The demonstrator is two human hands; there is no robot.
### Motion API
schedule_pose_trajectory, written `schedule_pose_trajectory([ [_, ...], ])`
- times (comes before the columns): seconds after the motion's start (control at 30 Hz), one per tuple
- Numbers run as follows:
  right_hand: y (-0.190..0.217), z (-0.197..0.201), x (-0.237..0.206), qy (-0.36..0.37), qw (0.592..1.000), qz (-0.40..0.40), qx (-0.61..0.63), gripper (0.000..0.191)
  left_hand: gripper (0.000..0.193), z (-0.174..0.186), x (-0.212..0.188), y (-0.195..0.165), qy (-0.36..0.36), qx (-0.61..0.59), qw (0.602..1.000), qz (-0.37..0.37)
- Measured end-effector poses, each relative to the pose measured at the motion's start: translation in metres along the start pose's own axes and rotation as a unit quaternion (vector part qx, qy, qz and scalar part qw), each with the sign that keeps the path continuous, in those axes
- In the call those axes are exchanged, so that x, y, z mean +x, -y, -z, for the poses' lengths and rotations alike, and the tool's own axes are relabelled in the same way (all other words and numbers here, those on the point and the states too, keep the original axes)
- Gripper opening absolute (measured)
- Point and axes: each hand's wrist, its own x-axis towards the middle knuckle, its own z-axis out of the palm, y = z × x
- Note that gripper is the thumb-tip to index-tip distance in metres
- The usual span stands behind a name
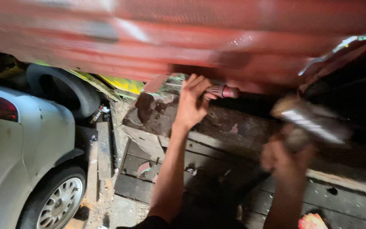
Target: The person uses a hammer and a metal chisel to repeatedly strike and shape a metal component attached to a red vehicle. The person holds the chisel against the metal and strikes it with the hammer, occasionally adjusting the chisel's position.
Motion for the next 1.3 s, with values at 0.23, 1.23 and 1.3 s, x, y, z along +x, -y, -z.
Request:
schedule_pose_trajectory([
  [0.23, 0.038, 0.150, 0.015, 0.143, 0.971, -0.033, 0.187, 0.038, 0.023, -0.008, -0.010, -0.010, 0.030, 0.054, 0.998, -0.026],
  [1.23, 0.087, 0.068, 0.024, 0.106, 0.989, -0.071, 0.076, 0.035, 0.023, -0.015, 0.005, -0.025, 0.021, -0.001, 1.000, -0.011],
  [1.3, 0.102, 0.071, 0.020, 0.014, 0.999, -0.007, 0.047, 0.037, 0.025, -0.012, 0.004, -0.027, 0.021, 0.009, 1.000, 0.000],
])
